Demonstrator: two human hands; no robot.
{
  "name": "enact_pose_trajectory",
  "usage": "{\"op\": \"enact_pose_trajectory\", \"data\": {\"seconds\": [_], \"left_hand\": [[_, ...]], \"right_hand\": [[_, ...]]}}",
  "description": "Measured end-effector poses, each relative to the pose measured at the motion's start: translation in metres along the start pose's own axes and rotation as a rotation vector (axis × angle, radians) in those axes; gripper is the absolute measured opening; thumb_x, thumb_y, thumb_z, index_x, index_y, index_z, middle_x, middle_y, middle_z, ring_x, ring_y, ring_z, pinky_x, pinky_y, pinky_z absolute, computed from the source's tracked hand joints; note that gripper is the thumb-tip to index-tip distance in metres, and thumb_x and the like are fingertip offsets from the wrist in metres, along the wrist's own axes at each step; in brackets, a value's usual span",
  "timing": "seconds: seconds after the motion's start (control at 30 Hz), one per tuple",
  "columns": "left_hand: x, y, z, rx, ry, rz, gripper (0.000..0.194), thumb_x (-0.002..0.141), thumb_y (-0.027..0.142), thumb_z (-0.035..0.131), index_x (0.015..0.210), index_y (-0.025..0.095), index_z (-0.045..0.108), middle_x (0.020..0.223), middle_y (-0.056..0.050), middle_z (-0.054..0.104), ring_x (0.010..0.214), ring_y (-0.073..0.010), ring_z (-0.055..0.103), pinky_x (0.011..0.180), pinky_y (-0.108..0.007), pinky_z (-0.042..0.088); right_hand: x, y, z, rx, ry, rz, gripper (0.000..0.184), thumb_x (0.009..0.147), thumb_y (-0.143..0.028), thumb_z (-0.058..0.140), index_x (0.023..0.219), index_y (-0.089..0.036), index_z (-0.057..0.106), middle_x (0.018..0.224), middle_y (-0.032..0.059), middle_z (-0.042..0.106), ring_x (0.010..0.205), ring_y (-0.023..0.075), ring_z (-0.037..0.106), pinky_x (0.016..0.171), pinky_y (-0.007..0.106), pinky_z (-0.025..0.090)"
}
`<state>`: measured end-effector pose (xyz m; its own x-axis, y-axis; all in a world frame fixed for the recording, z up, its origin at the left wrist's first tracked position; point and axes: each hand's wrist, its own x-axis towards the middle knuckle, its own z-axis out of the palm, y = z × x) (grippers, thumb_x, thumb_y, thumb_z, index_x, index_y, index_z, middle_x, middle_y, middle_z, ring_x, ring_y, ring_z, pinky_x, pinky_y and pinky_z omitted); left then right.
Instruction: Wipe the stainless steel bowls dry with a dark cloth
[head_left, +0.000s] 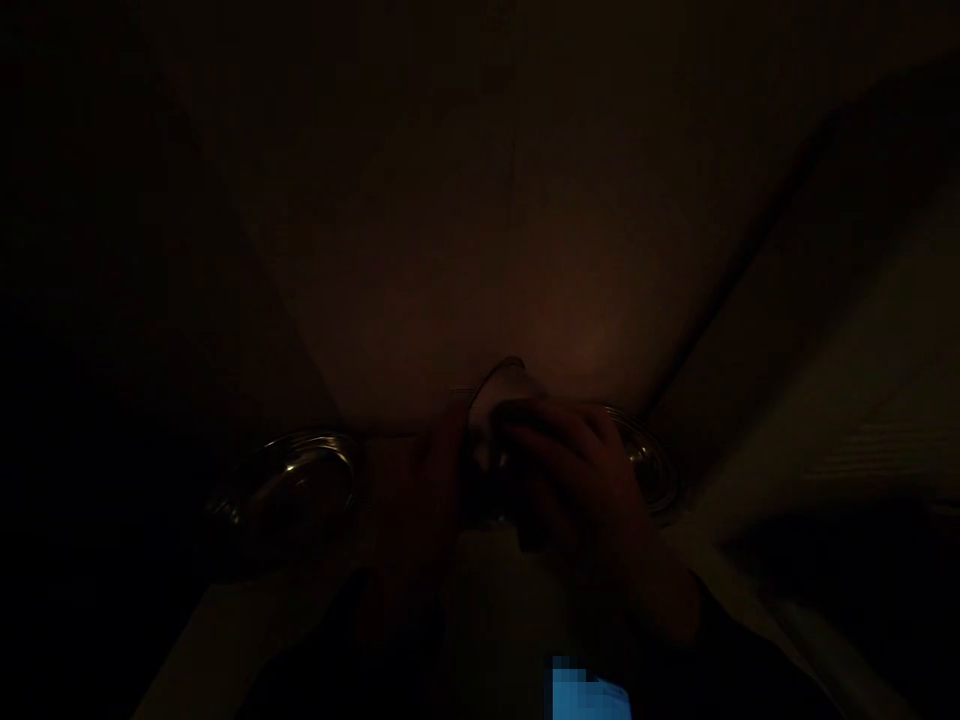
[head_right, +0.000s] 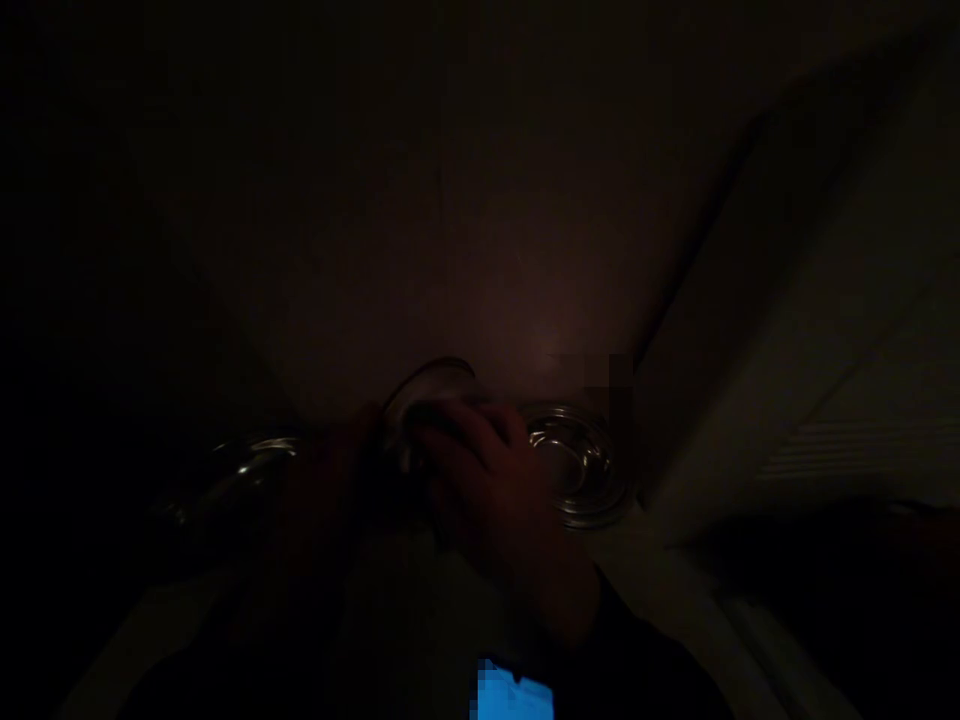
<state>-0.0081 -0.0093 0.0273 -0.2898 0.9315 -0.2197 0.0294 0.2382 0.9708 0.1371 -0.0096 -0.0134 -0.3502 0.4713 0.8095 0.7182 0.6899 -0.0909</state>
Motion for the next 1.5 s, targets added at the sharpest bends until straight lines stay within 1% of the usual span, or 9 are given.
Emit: {"op": "enact_pose_trajectory", "data": {"seconds": [0.13, 0.33, 0.53, 0.73, 0.97, 1.17, 1.3, 1.4, 1.5], "left_hand": [[0.001, -0.005, 0.003, -0.005, -0.028, 0.009, 0.039, 0.076, 0.052, 0.053, 0.058, 0.020, 0.065, 0.060, -0.005, 0.067, 0.065, -0.0205, 0.064, 0.048, -0.025, 0.043], [0.006, -0.008, 0.002, 0.018, -0.011, -0.036, 0.044, 0.079, 0.057, 0.048, 0.062, 0.020, 0.065, 0.064, -0.006, 0.069, 0.062, -0.0198, 0.065, 0.047, -0.025, 0.046], [0.002, -0.012, 0.010, -0.012, -0.026, -0.009, 0.045, 0.078, 0.056, 0.051, 0.058, 0.019, 0.065, 0.057, -0.004, 0.067, 0.059, -0.0188, 0.065, 0.046, -0.024, 0.043], [0.004, -0.008, 0.004, 0.031, -0.043, 0.044, 0.050, 0.082, 0.058, 0.043, 0.058, 0.020, 0.065, 0.060, -0.007, 0.069, 0.062, -0.0206, 0.066, 0.048, -0.026, 0.046], [-0.002, -0.008, 0.015, 0.040, -0.041, -0.038, 0.046, 0.083, 0.057, 0.046, 0.076, 0.019, 0.072, 0.064, -0.005, 0.072, 0.064, -0.0217, 0.068, 0.052, -0.027, 0.047], [0.005, -0.007, 0.009, 0.060, -0.082, -0.032, 0.056, 0.084, 0.061, 0.039, 0.069, 0.018, 0.071, 0.066, -0.008, 0.072, 0.064, -0.0220, 0.067, 0.050, -0.027, 0.047], [0.002, -0.004, 0.010, 0.039, -0.139, -0.097, 0.054, 0.083, 0.060, 0.042, 0.062, 0.019, 0.069, 0.059, -0.006, 0.069, 0.059, -0.0215, 0.066, 0.047, -0.027, 0.044], [-0.004, -0.004, 0.016, 0.057, -0.093, -0.090, 0.054, 0.081, 0.062, 0.043, 0.061, 0.019, 0.068, 0.058, -0.006, 0.069, 0.060, -0.0215, 0.066, 0.049, -0.027, 0.044], [0.000, -0.009, 0.016, 0.057, -0.061, -0.044, 0.053, 0.081, 0.064, 0.041, 0.069, 0.020, 0.069, 0.059, -0.006, 0.068, 0.060, -0.0221, 0.066, 0.049, -0.028, 0.045]], "right_hand": [[0.003, 0.008, -0.007, -0.044, -0.007, 0.117, 0.036, 0.088, -0.014, 0.046, 0.122, -0.015, 0.059, 0.123, 0.0118, 0.061, 0.103, 0.0253, 0.052, 0.083, 0.045, 0.051], [0.004, -0.012, -0.005, -0.099, -0.105, -0.073, 0.031, 0.086, -0.016, 0.054, 0.115, -0.016, 0.065, 0.122, 0.0083, 0.064, 0.101, 0.0264, 0.049, 0.076, 0.041, 0.053], [0.007, 0.000, -0.010, -0.186, -0.081, 0.069, 0.034, 0.089, -0.018, 0.045, 0.117, -0.011, 0.063, 0.120, 0.0139, 0.062, 0.096, 0.0272, 0.051, 0.072, 0.044, 0.053], [0.002, -0.025, 0.001, -0.174, -0.104, -0.086, 0.026, 0.088, -0.019, 0.053, 0.110, -0.017, 0.066, 0.119, 0.0075, 0.065, 0.098, 0.0263, 0.050, 0.073, 0.042, 0.052], [0.006, -0.003, -0.010, -0.192, -0.090, 0.103, 0.033, 0.089, -0.020, 0.047, 0.115, -0.010, 0.064, 0.119, 0.0147, 0.063, 0.095, 0.0281, 0.052, 0.071, 0.046, 0.054], [0.005, -0.023, -0.006, -0.129, -0.109, -0.032, 0.025, 0.087, -0.022, 0.053, 0.107, -0.015, 0.067, 0.114, 0.0091, 0.066, 0.093, 0.0262, 0.051, 0.075, 0.043, 0.053], [0.006, -0.011, -0.009, -0.143, -0.085, 0.050, 0.029, 0.088, -0.022, 0.049, 0.110, -0.014, 0.066, 0.116, 0.0110, 0.065, 0.093, 0.0263, 0.052, 0.072, 0.042, 0.053], [0.006, 0.001, -0.011, -0.190, -0.075, 0.149, 0.033, 0.089, -0.021, 0.045, 0.115, -0.010, 0.063, 0.117, 0.0149, 0.063, 0.096, 0.0283, 0.052, 0.075, 0.046, 0.053], [0.004, -0.007, -0.006, -0.211, -0.098, 0.094, 0.033, 0.087, -0.019, 0.049, 0.116, -0.011, 0.063, 0.121, 0.0138, 0.062, 0.097, 0.0286, 0.051, 0.073, 0.045, 0.052]]}}
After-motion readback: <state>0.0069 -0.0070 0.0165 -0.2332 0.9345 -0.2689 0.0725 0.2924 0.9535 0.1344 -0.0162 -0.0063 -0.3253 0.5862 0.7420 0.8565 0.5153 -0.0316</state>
